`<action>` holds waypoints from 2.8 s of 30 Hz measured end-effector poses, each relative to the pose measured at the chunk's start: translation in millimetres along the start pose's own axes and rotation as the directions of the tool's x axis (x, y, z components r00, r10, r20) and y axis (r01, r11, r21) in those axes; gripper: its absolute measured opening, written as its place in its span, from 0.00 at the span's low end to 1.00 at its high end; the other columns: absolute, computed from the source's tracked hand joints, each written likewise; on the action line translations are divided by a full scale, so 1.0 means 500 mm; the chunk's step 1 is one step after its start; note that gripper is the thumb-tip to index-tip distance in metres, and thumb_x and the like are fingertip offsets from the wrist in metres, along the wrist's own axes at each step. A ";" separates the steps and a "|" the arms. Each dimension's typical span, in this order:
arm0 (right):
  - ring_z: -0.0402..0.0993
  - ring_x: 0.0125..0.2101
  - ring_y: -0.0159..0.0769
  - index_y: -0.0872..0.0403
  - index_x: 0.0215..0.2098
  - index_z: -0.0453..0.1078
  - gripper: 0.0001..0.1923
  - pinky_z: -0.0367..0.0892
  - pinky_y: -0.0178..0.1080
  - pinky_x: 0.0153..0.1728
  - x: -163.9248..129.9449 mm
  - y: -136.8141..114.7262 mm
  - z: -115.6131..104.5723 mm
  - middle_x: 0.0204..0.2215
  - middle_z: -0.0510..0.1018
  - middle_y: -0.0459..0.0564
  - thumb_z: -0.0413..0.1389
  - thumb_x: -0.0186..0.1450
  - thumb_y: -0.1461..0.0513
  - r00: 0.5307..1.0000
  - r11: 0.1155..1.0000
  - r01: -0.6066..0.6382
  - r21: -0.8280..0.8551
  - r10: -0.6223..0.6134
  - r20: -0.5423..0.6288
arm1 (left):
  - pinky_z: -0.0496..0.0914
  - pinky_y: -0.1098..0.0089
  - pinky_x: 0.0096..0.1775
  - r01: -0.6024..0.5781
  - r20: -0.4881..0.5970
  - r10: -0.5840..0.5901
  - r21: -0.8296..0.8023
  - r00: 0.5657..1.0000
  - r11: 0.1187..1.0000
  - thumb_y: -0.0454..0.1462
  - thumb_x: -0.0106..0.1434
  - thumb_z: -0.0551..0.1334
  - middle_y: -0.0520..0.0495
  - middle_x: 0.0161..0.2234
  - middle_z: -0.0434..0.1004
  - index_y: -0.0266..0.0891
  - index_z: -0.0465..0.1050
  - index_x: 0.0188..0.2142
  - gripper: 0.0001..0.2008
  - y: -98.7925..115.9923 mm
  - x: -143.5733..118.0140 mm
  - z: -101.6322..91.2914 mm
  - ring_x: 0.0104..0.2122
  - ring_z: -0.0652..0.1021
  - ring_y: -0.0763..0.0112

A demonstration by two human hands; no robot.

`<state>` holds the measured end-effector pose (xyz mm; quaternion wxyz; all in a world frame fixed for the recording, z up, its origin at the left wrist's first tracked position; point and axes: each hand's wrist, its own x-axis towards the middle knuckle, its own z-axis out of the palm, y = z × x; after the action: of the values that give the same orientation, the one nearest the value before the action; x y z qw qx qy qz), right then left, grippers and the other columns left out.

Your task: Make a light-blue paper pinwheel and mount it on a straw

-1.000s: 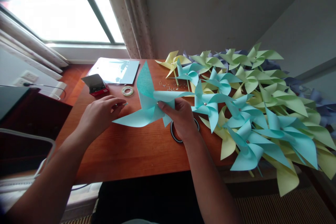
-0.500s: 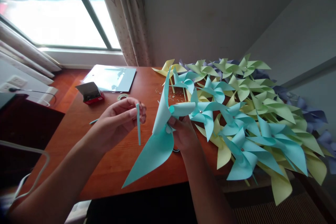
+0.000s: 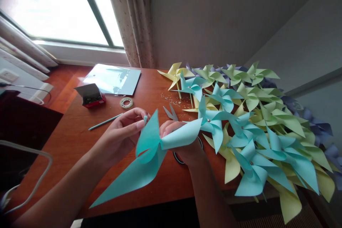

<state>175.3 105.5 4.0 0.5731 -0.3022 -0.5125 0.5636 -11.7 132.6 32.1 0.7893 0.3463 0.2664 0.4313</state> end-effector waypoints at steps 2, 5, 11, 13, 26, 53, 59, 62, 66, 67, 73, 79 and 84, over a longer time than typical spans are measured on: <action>0.73 0.28 0.39 0.48 0.28 0.78 0.09 0.70 0.40 0.30 -0.002 -0.012 -0.001 0.25 0.76 0.47 0.66 0.62 0.53 0.996 0.997 -0.001 -0.072 0.007 0.084 | 0.67 0.74 0.33 0.012 -0.007 -0.011 0.032 1.000 0.999 0.36 0.60 0.72 0.50 0.28 0.74 0.39 0.78 0.35 0.05 -0.001 0.000 -0.005 0.29 0.72 0.74; 0.78 0.30 0.39 0.48 0.32 0.81 0.06 0.72 0.40 0.32 -0.005 -0.031 0.004 0.30 0.80 0.49 0.65 0.64 0.55 0.988 0.977 0.027 -0.213 0.006 0.156 | 0.67 0.75 0.33 0.017 -0.012 -0.016 0.080 1.000 0.997 0.36 0.59 0.72 0.50 0.28 0.75 0.39 0.80 0.35 0.05 -0.002 0.001 -0.012 0.29 0.72 0.74; 0.79 0.33 0.38 0.45 0.39 0.82 0.05 0.74 0.41 0.37 -0.010 -0.041 0.009 0.33 0.81 0.48 0.62 0.68 0.57 0.980 0.894 0.187 -0.406 -0.143 0.136 | 0.66 0.75 0.29 0.069 -0.025 -0.066 0.184 0.998 0.981 0.36 0.53 0.76 0.49 0.28 0.76 0.38 0.81 0.31 0.08 0.006 0.008 -0.010 0.27 0.72 0.74; 0.79 0.34 0.39 0.44 0.40 0.82 0.07 0.74 0.41 0.37 -0.011 -0.043 0.008 0.34 0.81 0.49 0.61 0.69 0.55 0.979 0.881 0.202 -0.427 -0.164 0.124 | 0.66 0.75 0.28 0.117 -0.020 -0.116 0.176 0.993 0.977 0.37 0.51 0.76 0.49 0.27 0.76 0.37 0.81 0.30 0.08 0.007 0.010 -0.007 0.26 0.72 0.74; 0.78 0.36 0.40 0.44 0.42 0.82 0.08 0.72 0.42 0.38 -0.015 -0.045 0.012 0.35 0.79 0.49 0.60 0.70 0.60 0.983 0.875 0.181 -0.448 -0.151 0.104 | 0.63 0.75 0.27 0.156 0.002 -0.158 0.155 0.987 0.975 0.42 0.55 0.75 0.48 0.26 0.76 0.37 0.82 0.30 0.10 -0.010 0.015 -0.016 0.25 0.70 0.75; 0.78 0.36 0.37 0.50 0.42 0.81 0.09 0.72 0.39 0.38 -0.009 -0.054 0.006 0.35 0.79 0.50 0.58 0.72 0.58 0.961 0.814 0.271 -0.513 -0.198 0.193 | 0.67 0.76 0.28 0.226 0.128 -0.231 0.053 0.965 0.973 0.37 0.54 0.76 0.48 0.29 0.77 0.34 0.82 0.30 0.09 -0.013 0.015 -0.028 0.26 0.74 0.75; 0.78 0.37 0.38 0.49 0.42 0.81 0.09 0.72 0.39 0.39 -0.010 -0.050 0.007 0.35 0.79 0.50 0.57 0.72 0.59 0.959 0.810 0.281 -0.514 -0.215 0.186 | 0.67 0.78 0.27 0.237 0.101 -0.239 0.029 0.966 0.971 0.36 0.55 0.76 0.49 0.29 0.78 0.34 0.82 0.30 0.08 -0.017 0.012 -0.028 0.26 0.74 0.77; 0.78 0.36 0.37 0.48 0.43 0.81 0.09 0.72 0.39 0.38 -0.011 -0.048 0.008 0.35 0.79 0.49 0.57 0.72 0.59 0.959 0.812 0.282 -0.512 -0.223 0.175 | 0.68 0.78 0.27 0.248 0.086 -0.248 0.012 0.965 0.969 0.37 0.53 0.76 0.48 0.29 0.79 0.34 0.82 0.30 0.09 -0.019 0.014 -0.027 0.26 0.74 0.77; 0.77 0.36 0.37 0.48 0.42 0.81 0.09 0.72 0.39 0.37 -0.013 -0.047 0.011 0.35 0.79 0.49 0.57 0.73 0.59 0.964 0.820 0.266 -0.507 -0.220 0.150 | 0.68 0.78 0.26 0.262 0.061 -0.262 -0.003 0.963 0.965 0.38 0.51 0.78 0.48 0.27 0.79 0.34 0.82 0.28 0.10 -0.022 0.014 -0.026 0.25 0.74 0.77; 0.77 0.36 0.37 0.48 0.42 0.81 0.10 0.72 0.39 0.37 -0.013 -0.047 0.011 0.35 0.79 0.49 0.56 0.73 0.59 0.965 0.820 0.264 -0.508 -0.217 0.150 | 0.67 0.78 0.26 0.267 0.058 -0.266 -0.005 0.962 0.964 0.38 0.51 0.78 0.49 0.27 0.78 0.35 0.82 0.28 0.11 -0.023 0.014 -0.026 0.24 0.74 0.77; 0.77 0.36 0.38 0.48 0.42 0.80 0.09 0.73 0.41 0.39 -0.015 -0.045 0.013 0.35 0.79 0.50 0.56 0.73 0.59 0.963 0.828 0.269 -0.491 -0.233 0.135 | 0.67 0.80 0.26 0.279 0.068 -0.276 -0.045 0.959 0.959 0.38 0.54 0.76 0.50 0.26 0.78 0.35 0.81 0.30 0.09 -0.026 0.014 -0.028 0.24 0.74 0.79; 0.77 0.35 0.37 0.48 0.41 0.81 0.09 0.72 0.39 0.38 -0.013 -0.045 0.015 0.35 0.79 0.49 0.57 0.72 0.59 0.961 0.823 0.276 -0.496 -0.247 0.126 | 0.65 0.79 0.25 0.286 0.079 -0.282 -0.057 0.956 0.956 0.38 0.55 0.76 0.50 0.26 0.77 0.35 0.81 0.30 0.09 -0.029 0.014 -0.027 0.23 0.73 0.79; 0.77 0.35 0.36 0.50 0.40 0.81 0.11 0.71 0.39 0.36 -0.012 -0.046 0.017 0.34 0.79 0.49 0.56 0.73 0.58 0.963 0.829 0.269 -0.491 -0.244 0.116 | 0.65 0.78 0.26 0.301 0.064 -0.298 -0.046 0.953 0.953 0.38 0.54 0.76 0.49 0.27 0.77 0.35 0.81 0.30 0.10 -0.030 0.013 -0.027 0.24 0.72 0.78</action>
<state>176.1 93.7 26.1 0.5325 -0.3554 -0.6909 0.3357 -10.8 136.8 11.3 0.8620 0.2922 0.2814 0.3040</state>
